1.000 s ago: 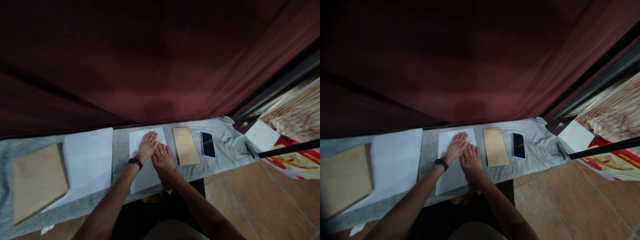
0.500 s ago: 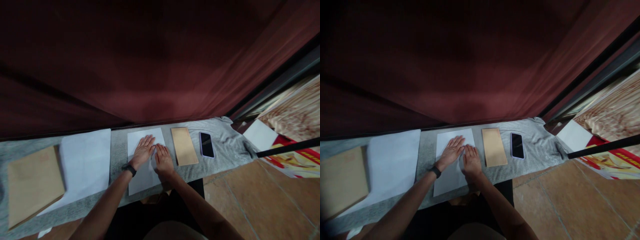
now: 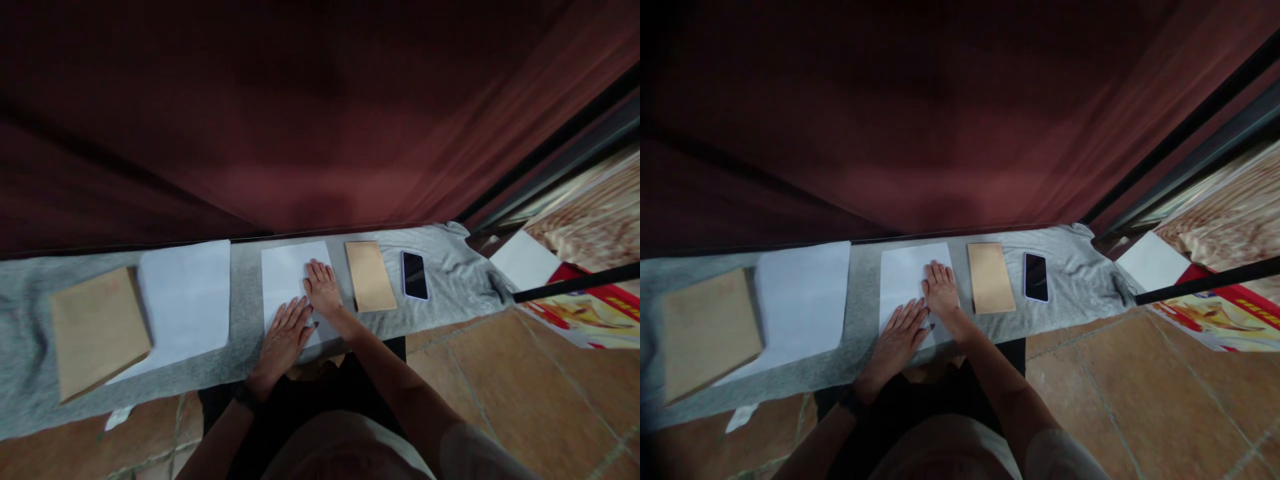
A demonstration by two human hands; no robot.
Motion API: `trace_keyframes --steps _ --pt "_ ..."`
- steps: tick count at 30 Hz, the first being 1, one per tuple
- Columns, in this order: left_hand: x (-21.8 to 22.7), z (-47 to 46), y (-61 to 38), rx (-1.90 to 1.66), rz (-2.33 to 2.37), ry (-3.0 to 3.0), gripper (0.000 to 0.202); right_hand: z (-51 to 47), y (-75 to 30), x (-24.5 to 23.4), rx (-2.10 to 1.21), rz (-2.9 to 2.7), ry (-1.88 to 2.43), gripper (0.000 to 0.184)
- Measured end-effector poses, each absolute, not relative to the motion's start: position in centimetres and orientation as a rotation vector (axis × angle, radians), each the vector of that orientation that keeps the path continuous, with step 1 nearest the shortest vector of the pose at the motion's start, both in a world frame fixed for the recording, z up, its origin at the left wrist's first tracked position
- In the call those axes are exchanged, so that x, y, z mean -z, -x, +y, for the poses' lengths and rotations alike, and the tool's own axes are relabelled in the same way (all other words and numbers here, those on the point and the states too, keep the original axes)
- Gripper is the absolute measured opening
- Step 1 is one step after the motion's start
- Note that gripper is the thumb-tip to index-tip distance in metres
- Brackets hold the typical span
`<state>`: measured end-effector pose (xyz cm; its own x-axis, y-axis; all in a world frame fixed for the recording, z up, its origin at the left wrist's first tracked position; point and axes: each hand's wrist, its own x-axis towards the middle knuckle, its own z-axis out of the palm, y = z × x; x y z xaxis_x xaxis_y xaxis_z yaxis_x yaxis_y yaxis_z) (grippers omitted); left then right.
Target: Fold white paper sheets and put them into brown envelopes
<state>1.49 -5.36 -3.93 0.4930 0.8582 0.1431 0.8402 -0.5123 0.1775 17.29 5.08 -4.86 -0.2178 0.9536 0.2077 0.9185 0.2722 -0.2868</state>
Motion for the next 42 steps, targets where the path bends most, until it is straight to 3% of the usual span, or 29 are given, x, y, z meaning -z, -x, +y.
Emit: trace_keyframes --steps 6,16,32,42 --pt "4.2 -7.0 0.1 -0.380 1.617 -2.603 0.058 3.2 -18.6 4.6 -0.103 -2.161 1.740 0.053" --pt "4.2 -9.1 1.5 -0.321 1.645 -2.614 0.059 -8.6 -20.4 5.0 -0.084 -2.409 1.454 0.053" --pt "4.4 -11.1 1.2 -0.386 1.801 -2.661 0.060 -9.7 -24.9 5.2 0.023 -2.463 1.316 0.056" --pt "5.1 -10.2 -1.9 -0.418 1.702 -2.660 0.057 -9.2 -21.8 5.6 0.013 -2.367 1.355 0.052"
